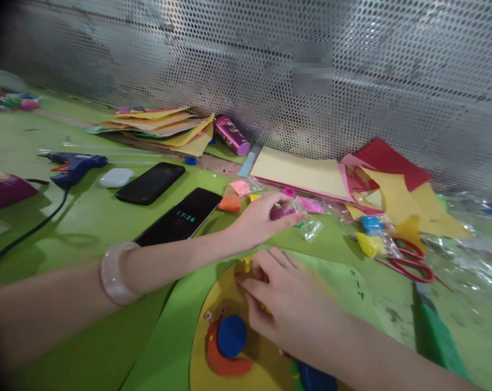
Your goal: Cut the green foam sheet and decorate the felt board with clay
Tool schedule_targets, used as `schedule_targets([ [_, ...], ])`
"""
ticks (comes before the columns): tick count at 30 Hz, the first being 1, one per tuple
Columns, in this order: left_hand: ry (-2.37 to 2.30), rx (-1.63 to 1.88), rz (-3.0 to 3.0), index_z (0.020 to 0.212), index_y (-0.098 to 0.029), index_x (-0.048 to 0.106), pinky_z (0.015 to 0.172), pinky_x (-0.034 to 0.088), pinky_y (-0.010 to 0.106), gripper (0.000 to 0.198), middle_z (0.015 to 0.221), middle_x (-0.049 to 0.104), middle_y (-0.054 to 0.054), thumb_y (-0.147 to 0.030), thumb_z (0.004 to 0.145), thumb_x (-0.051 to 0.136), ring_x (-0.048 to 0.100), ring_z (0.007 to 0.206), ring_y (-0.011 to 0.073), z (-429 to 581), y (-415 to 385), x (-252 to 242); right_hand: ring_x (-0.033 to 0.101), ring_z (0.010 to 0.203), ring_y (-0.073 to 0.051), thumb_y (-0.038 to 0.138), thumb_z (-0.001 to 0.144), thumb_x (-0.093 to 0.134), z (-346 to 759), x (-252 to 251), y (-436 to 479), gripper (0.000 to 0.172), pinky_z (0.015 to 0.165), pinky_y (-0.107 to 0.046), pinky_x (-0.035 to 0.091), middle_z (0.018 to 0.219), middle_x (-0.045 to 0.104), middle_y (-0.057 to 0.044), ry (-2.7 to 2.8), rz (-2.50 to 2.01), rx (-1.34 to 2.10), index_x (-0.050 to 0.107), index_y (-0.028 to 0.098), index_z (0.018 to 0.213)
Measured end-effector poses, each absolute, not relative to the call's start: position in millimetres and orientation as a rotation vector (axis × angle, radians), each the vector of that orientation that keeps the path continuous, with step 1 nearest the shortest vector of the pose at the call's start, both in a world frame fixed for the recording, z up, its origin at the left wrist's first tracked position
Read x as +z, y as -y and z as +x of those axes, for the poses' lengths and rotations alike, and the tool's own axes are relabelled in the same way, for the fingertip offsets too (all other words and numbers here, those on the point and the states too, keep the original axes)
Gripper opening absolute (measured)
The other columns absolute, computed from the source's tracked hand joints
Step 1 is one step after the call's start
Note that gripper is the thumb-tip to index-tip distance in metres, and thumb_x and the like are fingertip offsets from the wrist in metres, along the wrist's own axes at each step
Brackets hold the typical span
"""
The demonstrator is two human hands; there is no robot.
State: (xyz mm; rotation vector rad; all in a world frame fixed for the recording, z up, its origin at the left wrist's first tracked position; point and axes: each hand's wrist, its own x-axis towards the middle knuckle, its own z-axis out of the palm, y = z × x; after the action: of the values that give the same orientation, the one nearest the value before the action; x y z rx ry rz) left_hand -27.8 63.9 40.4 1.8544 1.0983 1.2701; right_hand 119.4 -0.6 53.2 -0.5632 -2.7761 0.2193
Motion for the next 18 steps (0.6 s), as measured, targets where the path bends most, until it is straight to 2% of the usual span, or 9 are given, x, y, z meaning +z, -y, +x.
schedule_targets([
  [5,-1.1,1.273,1.862,0.102,-0.014,0.063,0.081,0.055,0.038,0.028,0.099,0.065,0.005,-0.042,0.095,0.064,0.064,0.088,0.0188,-27.7,-64.8,39.9,0.051,0.081,-0.026,0.01,0.092,0.041,121.5,59.3,4.6,0.033,0.066,-0.038,0.048,0.087,0.052,-0.01,2.86,-0.544,0.213,0.072,0.013,0.101],
  [9,-1.077,1.271,1.862,0.103,-0.014,0.063,0.082,0.055,0.039,0.027,0.1,0.065,0.005,-0.039,0.095,0.065,0.064,0.089,0.0192,-27.8,-66.2,39.4,0.051,0.085,-0.028,0.012,0.094,0.04,122.9,62.0,5.3,0.035,0.07,-0.043,0.048,0.089,0.052,-0.009,2.927,-0.512,0.17,0.069,0.016,0.112],
  [11,-1.07,1.269,1.86,0.102,-0.014,0.063,0.082,0.055,0.039,0.027,0.1,0.065,0.005,-0.04,0.095,0.064,0.064,0.089,0.0192,-28.4,-66.1,40.2,0.051,0.087,-0.029,0.012,0.096,0.038,123.7,60.5,5.1,0.035,0.072,-0.046,0.048,0.09,0.052,-0.009,2.941,-0.488,0.146,0.069,0.017,0.111],
  [14,-1.06,1.256,1.855,0.101,-0.015,0.063,0.079,0.055,0.037,0.03,0.098,0.064,0.005,-0.044,0.095,0.063,0.063,0.085,0.0183,-30.3,-64.1,43.4,0.052,0.087,-0.03,0.012,0.094,0.04,125.3,55.5,3.7,0.032,0.071,-0.045,0.048,0.09,0.053,-0.009,2.922,-0.424,0.117,0.069,0.018,0.106],
  [18,-1.029,1.228,1.856,0.1,-0.016,0.062,0.072,0.054,0.031,0.032,0.094,0.065,0.004,-0.047,0.093,0.065,0.062,0.079,0.0156,-33.0,-62.2,46.9,0.056,0.081,-0.027,0.013,0.09,0.041,124.8,48.0,-2.8,0.035,0.065,-0.04,0.048,0.094,0.055,-0.009,2.8,-0.338,-0.02,0.063,0.021,0.117],
])
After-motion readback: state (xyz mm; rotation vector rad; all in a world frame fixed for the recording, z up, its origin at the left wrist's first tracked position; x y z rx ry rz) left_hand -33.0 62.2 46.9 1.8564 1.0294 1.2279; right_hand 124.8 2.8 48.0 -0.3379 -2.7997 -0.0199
